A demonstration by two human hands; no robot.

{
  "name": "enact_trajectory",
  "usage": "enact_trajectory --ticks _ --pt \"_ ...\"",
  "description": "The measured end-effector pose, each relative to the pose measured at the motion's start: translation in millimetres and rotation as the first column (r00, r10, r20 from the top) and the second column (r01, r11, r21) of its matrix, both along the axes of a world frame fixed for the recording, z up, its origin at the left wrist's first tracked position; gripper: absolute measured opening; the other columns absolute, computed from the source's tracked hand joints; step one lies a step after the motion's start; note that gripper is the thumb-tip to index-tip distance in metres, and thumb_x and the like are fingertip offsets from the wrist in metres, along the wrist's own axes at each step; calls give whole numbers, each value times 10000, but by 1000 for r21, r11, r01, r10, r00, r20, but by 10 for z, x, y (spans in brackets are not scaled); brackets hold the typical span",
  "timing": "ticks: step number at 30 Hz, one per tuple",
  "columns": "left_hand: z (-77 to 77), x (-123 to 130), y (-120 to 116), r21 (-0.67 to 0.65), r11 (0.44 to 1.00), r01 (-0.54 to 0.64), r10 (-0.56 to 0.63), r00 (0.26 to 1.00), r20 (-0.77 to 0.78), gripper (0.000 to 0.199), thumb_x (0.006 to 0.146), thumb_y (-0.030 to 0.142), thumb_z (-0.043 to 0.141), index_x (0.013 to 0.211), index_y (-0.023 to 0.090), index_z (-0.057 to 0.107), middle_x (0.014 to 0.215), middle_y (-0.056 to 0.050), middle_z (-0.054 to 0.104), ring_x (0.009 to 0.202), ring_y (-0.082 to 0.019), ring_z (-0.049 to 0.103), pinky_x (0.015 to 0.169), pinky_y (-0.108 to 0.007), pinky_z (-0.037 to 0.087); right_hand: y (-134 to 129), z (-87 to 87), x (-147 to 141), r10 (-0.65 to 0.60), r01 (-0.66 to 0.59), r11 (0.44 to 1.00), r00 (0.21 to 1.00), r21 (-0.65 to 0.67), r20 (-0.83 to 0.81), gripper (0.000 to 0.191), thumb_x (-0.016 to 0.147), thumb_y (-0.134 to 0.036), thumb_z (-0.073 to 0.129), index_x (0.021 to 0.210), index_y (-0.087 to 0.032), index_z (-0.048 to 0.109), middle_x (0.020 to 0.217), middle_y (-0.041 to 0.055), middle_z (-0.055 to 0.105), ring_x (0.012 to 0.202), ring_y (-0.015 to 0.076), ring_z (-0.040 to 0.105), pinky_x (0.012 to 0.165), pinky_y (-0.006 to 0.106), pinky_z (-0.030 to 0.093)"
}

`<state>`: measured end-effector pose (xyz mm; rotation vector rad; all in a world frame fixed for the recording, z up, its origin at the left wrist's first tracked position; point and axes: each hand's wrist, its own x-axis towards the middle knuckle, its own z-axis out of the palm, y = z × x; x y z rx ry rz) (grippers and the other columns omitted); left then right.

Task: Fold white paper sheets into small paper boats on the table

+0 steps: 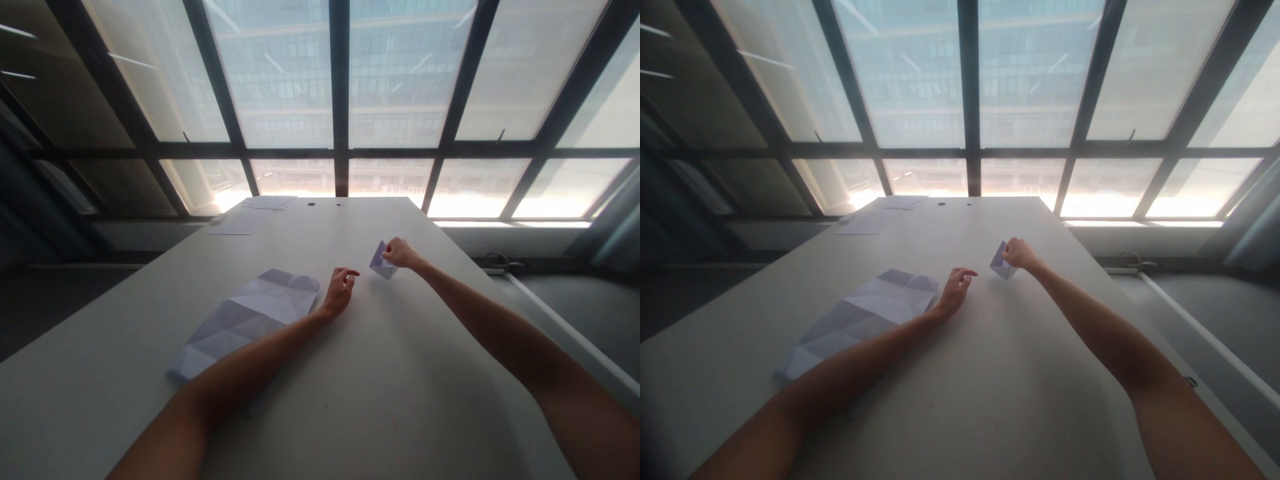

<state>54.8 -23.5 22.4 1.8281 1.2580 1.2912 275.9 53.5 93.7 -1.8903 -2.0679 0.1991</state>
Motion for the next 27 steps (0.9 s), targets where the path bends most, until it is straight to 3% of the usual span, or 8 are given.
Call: enact_trajectory --ticks 7,14,22,27 --pt "-41 3 -35 9 999 41 -41 999 22 247 920 151 459 950 182 702 1039 -68 585 956 -185 567 870 -301 464 795 60 357 2 2 998 997 -60 74 153 836 -245 677 813 -117 758 822 127 735 736 177 639 631 231 418" --pt "-72 29 -86 -17 998 59 -58 997 48 235 920 156 464 943 187 695 1031 -64 587 964 -185 567 857 -297 464 1271 -33 458 -35 42 996 996 -80 86 196 887 -274 646 876 -116 762 864 131 738 782 195 656 691 255 446" --pt "-41 32 -113 -29 999 33 -32 999 33 234 918 161 465 956 199 693 1040 -57 590 951 -183 573 835 -287 472 1394 -92 345 -89 98 989 993 -115 81 236 900 -319 648 962 -111 738 961 170 719 898 234 661 763 298 469" --pt "-33 24 -97 -35 999 14 -13 1000 24 238 917 155 465 955 201 695 1028 -56 602 947 -183 579 846 -294 475 1303 57 325 -150 155 985 987 -78 60 357 945 -410 576 1020 -87 711 1012 219 699 953 270 655 785 337 472"
